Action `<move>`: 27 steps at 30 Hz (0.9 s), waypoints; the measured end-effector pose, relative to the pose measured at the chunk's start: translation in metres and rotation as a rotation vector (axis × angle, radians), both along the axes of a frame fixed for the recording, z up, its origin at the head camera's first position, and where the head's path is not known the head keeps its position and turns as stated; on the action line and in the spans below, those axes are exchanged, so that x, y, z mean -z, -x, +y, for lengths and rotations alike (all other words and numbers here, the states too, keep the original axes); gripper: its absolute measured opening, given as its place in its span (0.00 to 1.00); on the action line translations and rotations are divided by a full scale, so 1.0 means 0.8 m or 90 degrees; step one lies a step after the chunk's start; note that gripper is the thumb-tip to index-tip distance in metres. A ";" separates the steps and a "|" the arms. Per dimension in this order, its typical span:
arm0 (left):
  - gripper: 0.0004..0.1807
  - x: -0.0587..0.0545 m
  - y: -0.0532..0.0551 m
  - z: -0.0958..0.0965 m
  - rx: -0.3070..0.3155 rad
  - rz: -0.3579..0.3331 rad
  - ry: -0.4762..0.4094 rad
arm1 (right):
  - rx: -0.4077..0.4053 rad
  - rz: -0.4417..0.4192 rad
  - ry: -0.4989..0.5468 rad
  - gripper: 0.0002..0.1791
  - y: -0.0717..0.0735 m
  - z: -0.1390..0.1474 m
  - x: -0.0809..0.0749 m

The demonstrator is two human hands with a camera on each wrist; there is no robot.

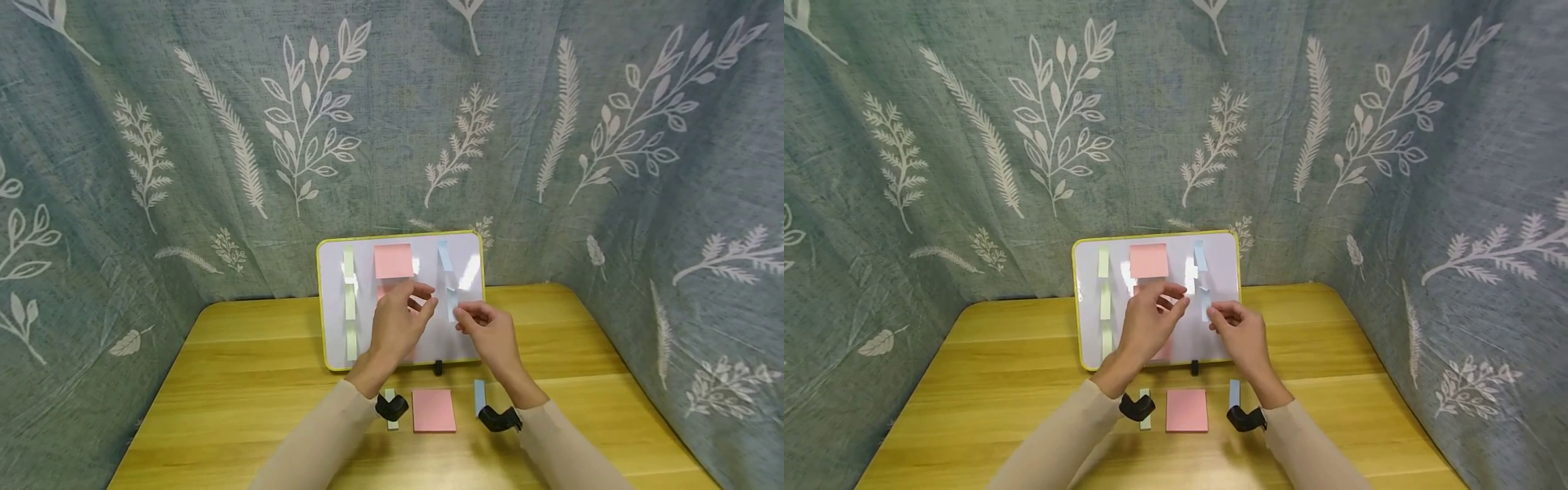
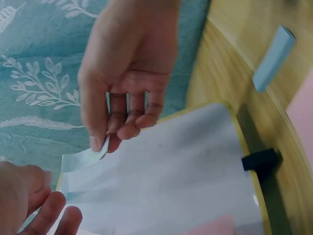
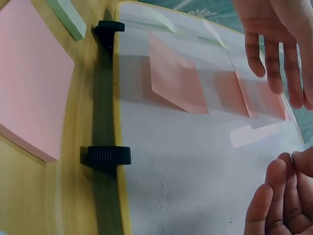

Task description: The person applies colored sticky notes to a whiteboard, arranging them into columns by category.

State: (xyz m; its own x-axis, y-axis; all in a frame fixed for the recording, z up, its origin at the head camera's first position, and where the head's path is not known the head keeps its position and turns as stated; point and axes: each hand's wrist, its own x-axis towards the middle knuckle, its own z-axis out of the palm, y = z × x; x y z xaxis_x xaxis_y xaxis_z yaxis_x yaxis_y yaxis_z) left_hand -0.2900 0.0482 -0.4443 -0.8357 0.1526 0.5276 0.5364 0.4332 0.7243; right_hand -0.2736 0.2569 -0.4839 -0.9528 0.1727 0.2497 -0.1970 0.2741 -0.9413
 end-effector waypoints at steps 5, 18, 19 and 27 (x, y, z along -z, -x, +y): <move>0.10 0.013 0.005 0.007 -0.024 -0.001 0.042 | 0.009 -0.037 0.027 0.18 0.015 0.001 0.000; 0.07 0.024 0.030 0.031 -0.066 -0.056 0.023 | 0.008 -0.091 0.051 0.19 0.033 0.007 0.012; 0.07 0.024 0.031 0.033 -0.072 -0.056 0.023 | 0.009 -0.092 0.051 0.19 0.034 0.007 0.012; 0.05 0.024 0.045 0.041 -0.101 -0.041 0.030 | 0.001 -0.094 0.051 0.19 0.034 0.004 0.009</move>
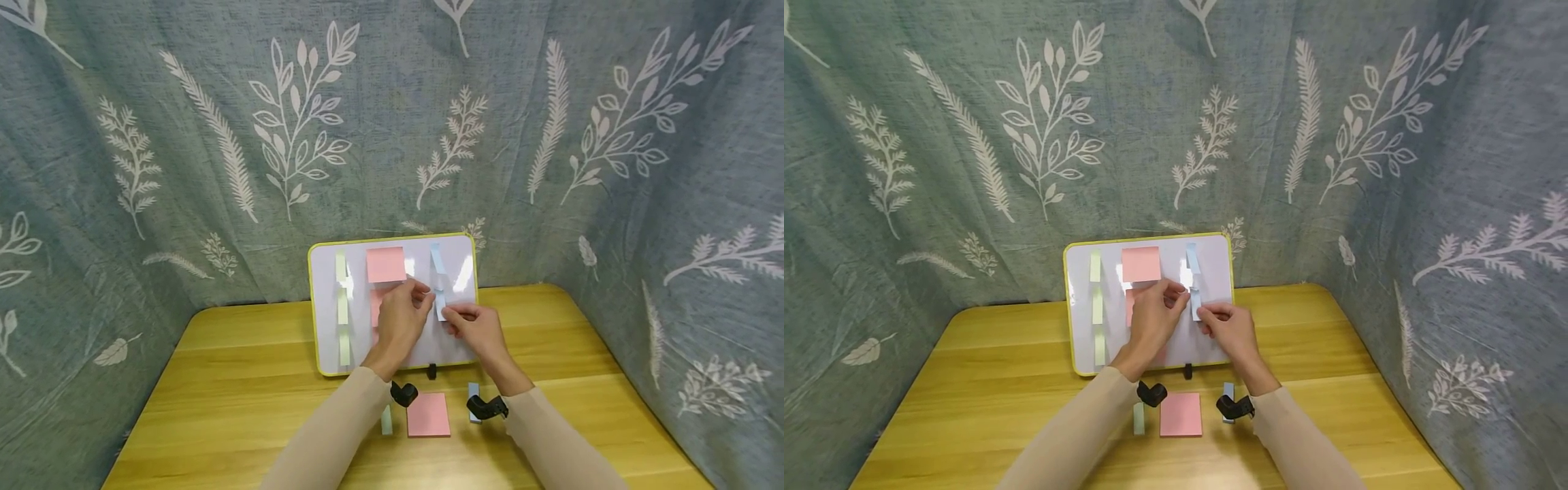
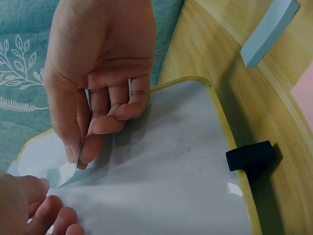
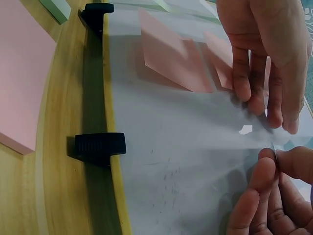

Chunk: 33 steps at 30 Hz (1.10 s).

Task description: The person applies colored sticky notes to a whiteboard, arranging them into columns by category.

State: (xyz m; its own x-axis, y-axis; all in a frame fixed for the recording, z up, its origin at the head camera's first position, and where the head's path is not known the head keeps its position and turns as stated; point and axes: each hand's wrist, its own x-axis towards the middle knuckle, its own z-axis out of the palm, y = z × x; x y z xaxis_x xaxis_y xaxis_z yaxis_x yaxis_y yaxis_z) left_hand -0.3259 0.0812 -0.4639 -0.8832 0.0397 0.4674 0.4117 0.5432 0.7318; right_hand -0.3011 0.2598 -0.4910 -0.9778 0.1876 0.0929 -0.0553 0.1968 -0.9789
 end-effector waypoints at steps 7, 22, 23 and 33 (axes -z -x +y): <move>0.04 0.010 0.006 0.008 -0.046 0.033 0.017 | 0.007 -0.007 0.006 0.18 0.001 -0.002 0.003; 0.09 0.012 0.013 0.021 -0.128 0.047 0.066 | 0.004 -0.020 0.007 0.17 0.002 -0.003 0.002; 0.09 0.012 0.013 0.021 -0.128 0.046 0.067 | 0.005 -0.019 0.009 0.17 0.002 -0.003 0.002; 0.10 0.012 0.015 0.026 -0.128 0.049 0.073 | -0.001 -0.009 0.015 0.17 0.002 -0.002 0.004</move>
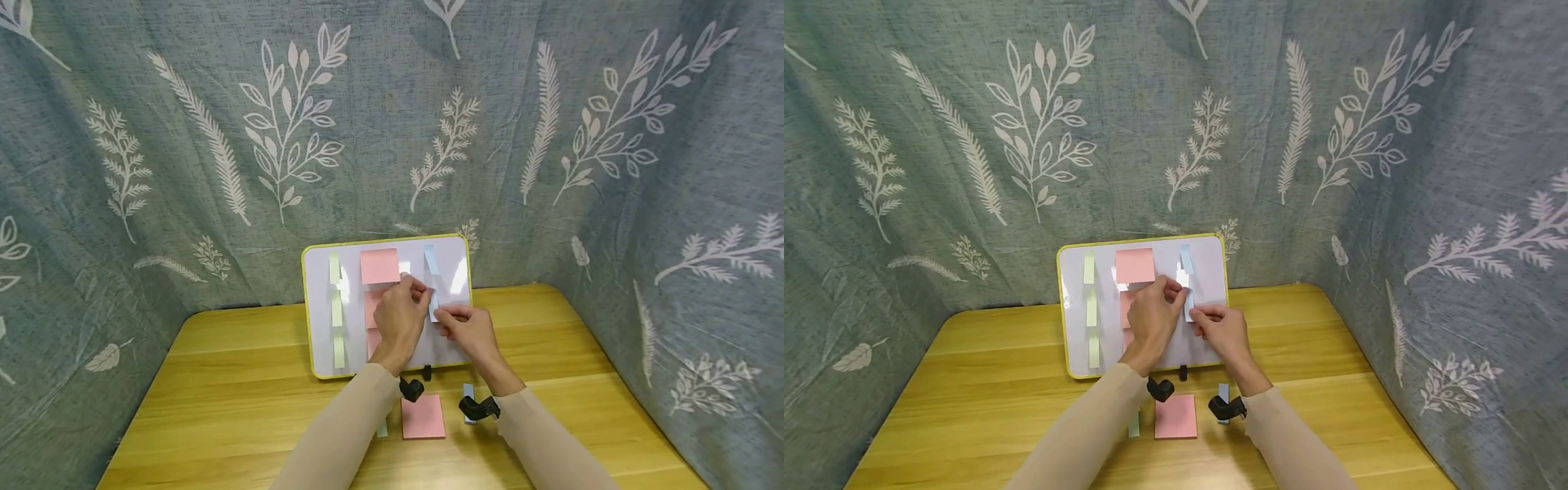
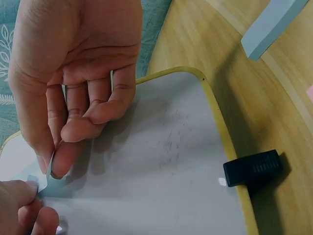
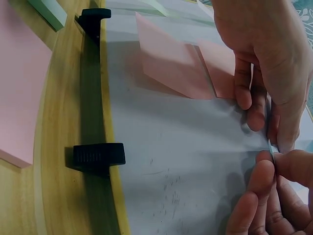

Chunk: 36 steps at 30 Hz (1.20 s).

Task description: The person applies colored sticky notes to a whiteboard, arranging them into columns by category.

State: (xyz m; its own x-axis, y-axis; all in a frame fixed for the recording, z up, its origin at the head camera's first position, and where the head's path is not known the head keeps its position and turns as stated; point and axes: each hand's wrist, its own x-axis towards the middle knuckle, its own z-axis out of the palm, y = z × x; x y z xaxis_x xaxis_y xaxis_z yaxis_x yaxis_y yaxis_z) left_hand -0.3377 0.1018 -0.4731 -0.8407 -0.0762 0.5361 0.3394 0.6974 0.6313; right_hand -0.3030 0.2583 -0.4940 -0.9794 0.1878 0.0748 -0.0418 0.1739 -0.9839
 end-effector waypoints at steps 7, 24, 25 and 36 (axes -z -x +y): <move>0.12 -0.003 0.002 -0.002 0.007 0.012 0.016 | -0.001 0.012 -0.002 0.17 0.000 0.001 0.002; 0.16 -0.009 0.009 -0.001 -0.025 0.009 0.043 | -0.005 -0.005 0.009 0.16 -0.001 -0.001 0.001; 0.16 -0.009 0.009 -0.001 -0.025 0.011 0.046 | -0.005 -0.005 0.011 0.16 -0.001 -0.001 0.001; 0.15 -0.007 0.008 -0.003 -0.001 0.031 0.061 | -0.018 0.000 0.006 0.18 -0.002 0.002 0.003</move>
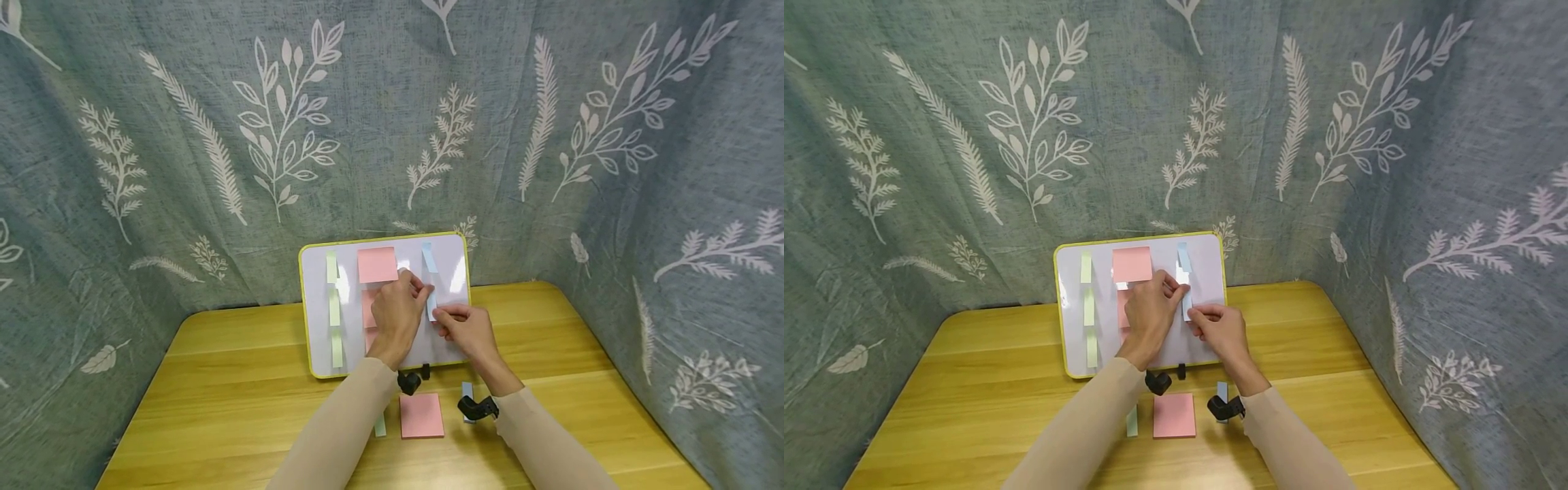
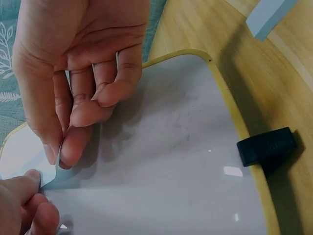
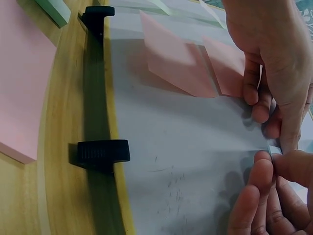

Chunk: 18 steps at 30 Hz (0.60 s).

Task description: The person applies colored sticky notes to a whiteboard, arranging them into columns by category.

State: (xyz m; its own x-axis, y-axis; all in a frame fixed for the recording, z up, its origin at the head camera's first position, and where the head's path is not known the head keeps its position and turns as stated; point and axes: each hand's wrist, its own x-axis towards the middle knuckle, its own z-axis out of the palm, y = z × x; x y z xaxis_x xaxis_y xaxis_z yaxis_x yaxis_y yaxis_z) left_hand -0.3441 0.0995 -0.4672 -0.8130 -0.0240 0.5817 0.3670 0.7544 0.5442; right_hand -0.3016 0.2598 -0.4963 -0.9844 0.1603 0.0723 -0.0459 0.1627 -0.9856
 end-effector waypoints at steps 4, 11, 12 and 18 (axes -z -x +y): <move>0.15 0.003 -0.004 -0.003 0.010 -0.010 -0.007 | -0.005 0.001 0.000 0.18 -0.002 -0.001 0.001; 0.14 0.005 -0.009 -0.007 0.026 -0.009 -0.015 | -0.002 0.001 -0.020 0.19 -0.006 -0.001 0.001; 0.14 0.005 -0.010 -0.007 0.029 -0.011 -0.015 | -0.001 0.002 -0.025 0.19 -0.007 0.000 0.001; 0.14 0.005 -0.017 -0.011 0.041 -0.036 -0.001 | -0.002 0.006 -0.041 0.19 -0.012 0.003 0.002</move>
State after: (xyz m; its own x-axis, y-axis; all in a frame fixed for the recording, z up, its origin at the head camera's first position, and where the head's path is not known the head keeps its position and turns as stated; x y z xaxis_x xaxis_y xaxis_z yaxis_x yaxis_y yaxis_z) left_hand -0.3306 0.0905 -0.4714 -0.8447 0.0285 0.5345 0.3833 0.7293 0.5668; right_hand -0.2917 0.2625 -0.4978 -0.9840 0.1522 0.0924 -0.0564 0.2254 -0.9726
